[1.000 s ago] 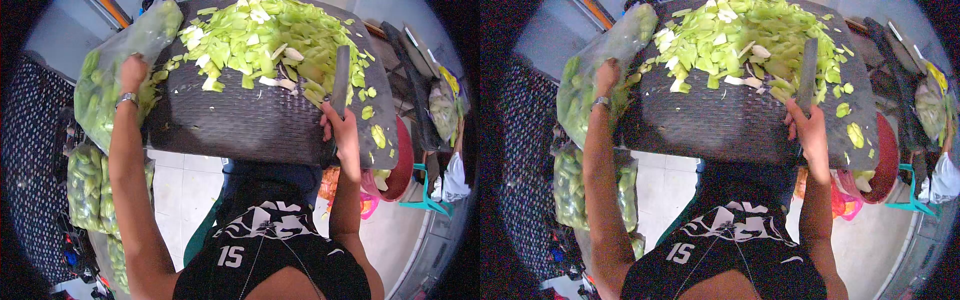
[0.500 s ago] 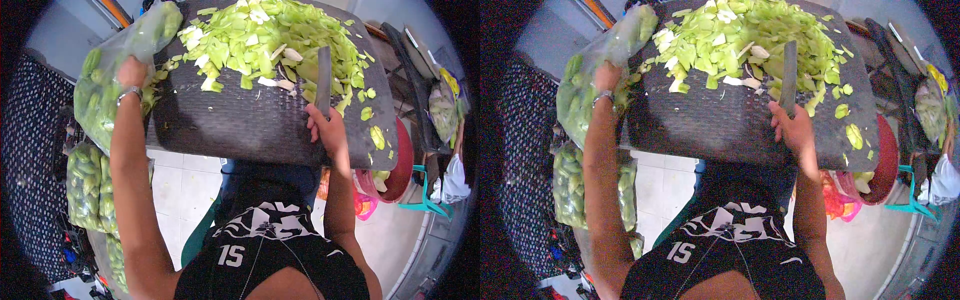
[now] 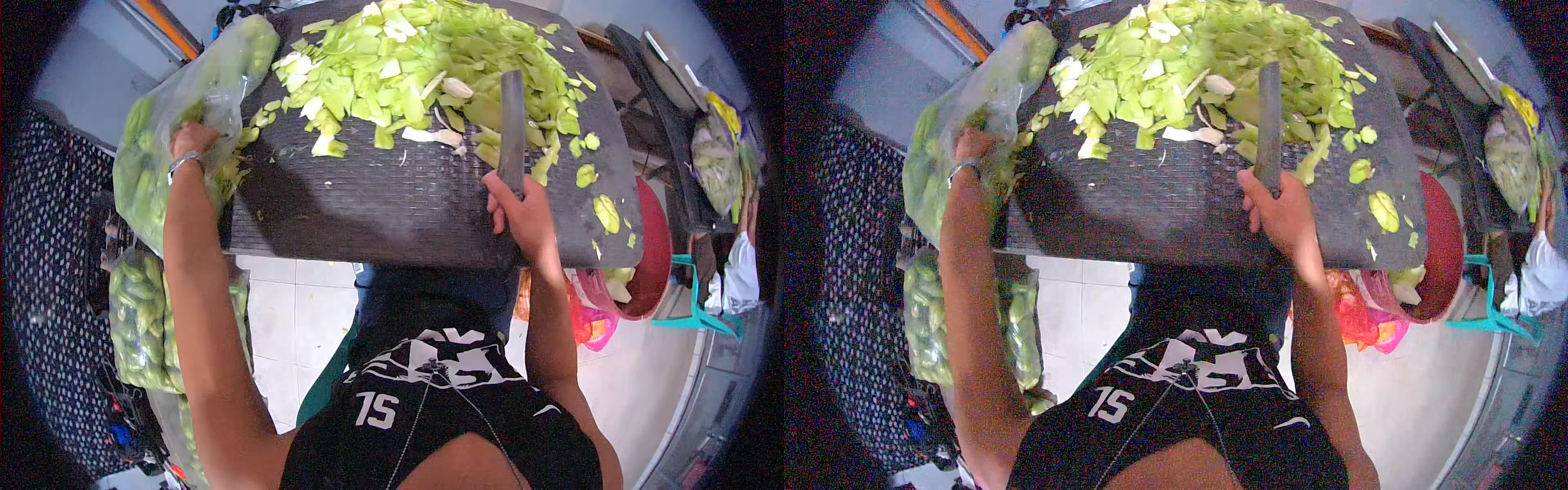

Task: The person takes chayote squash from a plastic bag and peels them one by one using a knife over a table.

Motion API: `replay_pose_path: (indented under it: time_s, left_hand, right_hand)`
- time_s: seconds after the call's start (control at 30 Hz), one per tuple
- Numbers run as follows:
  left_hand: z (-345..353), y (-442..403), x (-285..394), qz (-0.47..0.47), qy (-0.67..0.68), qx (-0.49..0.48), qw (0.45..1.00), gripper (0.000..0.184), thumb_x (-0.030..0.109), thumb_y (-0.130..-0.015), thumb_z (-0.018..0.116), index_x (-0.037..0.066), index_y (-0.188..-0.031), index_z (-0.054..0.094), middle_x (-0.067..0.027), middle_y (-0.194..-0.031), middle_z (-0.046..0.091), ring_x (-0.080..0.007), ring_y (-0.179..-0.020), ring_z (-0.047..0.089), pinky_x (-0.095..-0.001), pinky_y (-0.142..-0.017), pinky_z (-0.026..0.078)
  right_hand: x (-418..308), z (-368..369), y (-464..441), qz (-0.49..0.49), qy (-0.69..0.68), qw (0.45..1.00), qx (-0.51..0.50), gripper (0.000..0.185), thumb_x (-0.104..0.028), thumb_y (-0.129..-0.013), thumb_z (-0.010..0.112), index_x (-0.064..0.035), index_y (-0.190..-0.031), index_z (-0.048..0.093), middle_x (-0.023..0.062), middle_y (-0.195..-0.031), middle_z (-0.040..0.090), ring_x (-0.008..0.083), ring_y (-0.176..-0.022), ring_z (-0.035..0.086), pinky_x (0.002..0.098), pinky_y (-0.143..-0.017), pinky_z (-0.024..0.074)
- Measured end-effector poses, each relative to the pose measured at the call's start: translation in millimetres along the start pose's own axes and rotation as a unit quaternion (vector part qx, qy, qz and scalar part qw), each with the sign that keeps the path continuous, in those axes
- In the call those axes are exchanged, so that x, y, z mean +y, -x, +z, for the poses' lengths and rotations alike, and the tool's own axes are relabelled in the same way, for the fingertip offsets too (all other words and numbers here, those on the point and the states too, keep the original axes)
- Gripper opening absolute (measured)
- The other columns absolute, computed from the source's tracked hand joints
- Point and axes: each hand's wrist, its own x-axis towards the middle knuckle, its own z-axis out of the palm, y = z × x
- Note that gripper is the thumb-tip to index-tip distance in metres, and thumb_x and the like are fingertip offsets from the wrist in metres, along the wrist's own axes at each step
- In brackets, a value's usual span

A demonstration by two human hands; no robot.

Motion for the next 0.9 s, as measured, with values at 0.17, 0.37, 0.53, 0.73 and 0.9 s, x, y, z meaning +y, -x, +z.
replay_pose_path:
  time_s: [0.17,0.37,0.53,0.73,0.9]
  left_hand:
    - [21.4,-27.3,-27.0,0.024,0.072,0.038,0.996,0.062,0.028,-0.083,0.066,-0.002,-0.136,0.052,-0.0194,-0.138,0.061,-0.0349,-0.126,0.061,-0.0441,-0.106,0.047]
    - [-7.9,-1.5,-7.8,0.156,-0.001,0.093,0.983,0.064,0.031,-0.074,0.078,-0.003,-0.124,0.059,-0.023,-0.13,0.064,-0.0347,-0.119,0.064,-0.0436,-0.101,0.051]
    - [-53.7,32.1,9.6,0.131,0.131,0.124,0.975,0.07,0.035,-0.069,0.085,-0.005,-0.121,0.06,-0.0256,-0.117,0.069,-0.037,-0.101,0.071,-0.0426,-0.091,0.056]
    - [-38.6,44.1,24.8,0.088,0.715,0.144,0.678,0.045,0.029,-0.084,0.077,-0.002,-0.113,0.061,-0.0199,-0.111,0.071,-0.0366,-0.098,0.071,-0.0418,-0.087,0.06]
    - [-34.0,161.4,107.3,0.053,0.945,-0.224,0.231,0.048,0.018,-0.092,0.062,-0.007,-0.131,0.049,-0.0262,-0.138,0.054,-0.0457,-0.128,0.053,-0.0643,-0.107,0.046]
  right_hand:
    - [-7.9,3.6,5.0,-0.01,-0.018,1.0,0.004,0.032,-0.036,-0.098,0.067,-0.0035,-0.096,0.066,0.0016,-0.069,0.061,0.01,-0.049,0.055,0.0282,-0.046,0.0435]
    - [-8.3,3.0,3.6,-0.015,-0.009,1.0,0.001,0.032,-0.034,-0.098,0.068,-0.003,-0.091,0.066,0.0015,-0.067,0.06,0.0106,-0.048,0.054,0.0286,-0.045,0.0425]
    - [-4.4,6.8,-1.5,-0.018,-0.036,0.999,-0.007,0.034,-0.035,-0.098,0.068,-0.0031,-0.087,0.065,0.0016,-0.066,0.059,0.0111,-0.047,0.053,0.029,-0.045,0.0416]
    - [-4.9,2.2,-0.6,-0.021,-0.061,0.998,0.0,0.035,-0.036,-0.098,0.066,-0.0032,-0.087,0.065,0.0024,-0.067,0.06,0.0112,-0.047,0.053,0.0292,-0.045,0.0414]
    - [-15.6,20.0,-0.1,-0.029,-0.079,0.996,-0.007,0.034,-0.037,-0.099,0.065,-0.0038,-0.091,0.065,0.0032,-0.067,0.061,0.0112,-0.047,0.054,0.0293,-0.045,0.0422]
